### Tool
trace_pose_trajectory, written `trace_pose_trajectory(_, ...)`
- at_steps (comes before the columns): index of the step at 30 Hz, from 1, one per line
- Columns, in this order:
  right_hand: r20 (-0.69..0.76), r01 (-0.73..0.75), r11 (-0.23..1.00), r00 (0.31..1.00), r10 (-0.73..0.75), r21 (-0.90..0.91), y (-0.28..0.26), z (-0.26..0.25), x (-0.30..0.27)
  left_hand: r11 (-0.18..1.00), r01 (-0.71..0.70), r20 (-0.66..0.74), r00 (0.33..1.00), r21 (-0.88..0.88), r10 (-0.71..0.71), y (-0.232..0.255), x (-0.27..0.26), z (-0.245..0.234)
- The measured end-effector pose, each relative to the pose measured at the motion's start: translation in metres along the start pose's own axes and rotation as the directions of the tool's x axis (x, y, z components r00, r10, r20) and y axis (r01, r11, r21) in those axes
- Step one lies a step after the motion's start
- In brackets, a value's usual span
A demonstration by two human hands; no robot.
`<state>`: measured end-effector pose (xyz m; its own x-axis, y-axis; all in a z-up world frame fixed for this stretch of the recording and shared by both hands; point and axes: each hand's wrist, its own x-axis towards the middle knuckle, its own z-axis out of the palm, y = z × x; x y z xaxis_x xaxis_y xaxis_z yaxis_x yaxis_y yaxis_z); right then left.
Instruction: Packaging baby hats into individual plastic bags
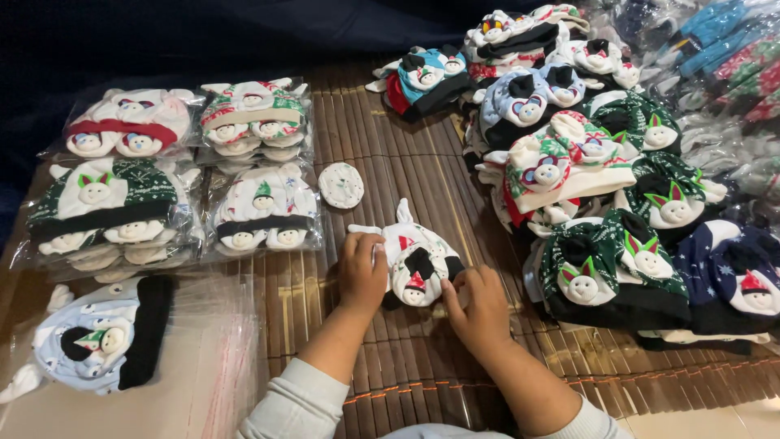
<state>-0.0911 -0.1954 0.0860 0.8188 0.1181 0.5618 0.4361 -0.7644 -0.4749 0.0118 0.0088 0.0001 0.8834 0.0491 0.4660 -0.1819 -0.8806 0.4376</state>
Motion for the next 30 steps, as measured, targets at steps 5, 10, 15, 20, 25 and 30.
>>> trace_pose_trajectory(5,0.117,0.152,0.985,0.983,-0.142,-0.084,-0.012,-0.007,0.008,0.999,0.032,-0.075,0.997,-0.036,-0.035,-0.009,0.044,-0.002)
trace_pose_trajectory(10,0.352,0.189,0.963,0.929,-0.112,-0.193,-0.016,-0.003,0.006,0.996,-0.055,0.173,0.984,0.067,0.043,-0.006,0.084,-0.017)
trace_pose_trajectory(15,0.28,0.256,0.926,0.943,-0.178,-0.276,-0.01,0.006,0.002,0.943,-0.073,0.241,0.971,0.326,-0.008,-0.025,0.099,0.025)
trace_pose_trajectory(20,0.226,0.289,0.92,0.946,-0.232,-0.266,-0.012,0.011,-0.004,0.927,-0.189,0.09,0.982,0.323,0.169,-0.028,0.089,0.009)
trace_pose_trajectory(25,0.243,0.227,0.966,0.951,-0.193,-0.123,-0.012,0.003,-0.012,0.995,-0.031,-0.061,0.998,-0.092,0.025,0.008,0.076,-0.064)
trace_pose_trajectory(30,0.365,-0.36,0.87,0.902,0.232,0.337,0.002,-0.012,-0.017,0.483,0.508,0.381,0.859,-0.713,-0.341,0.014,0.028,-0.111)
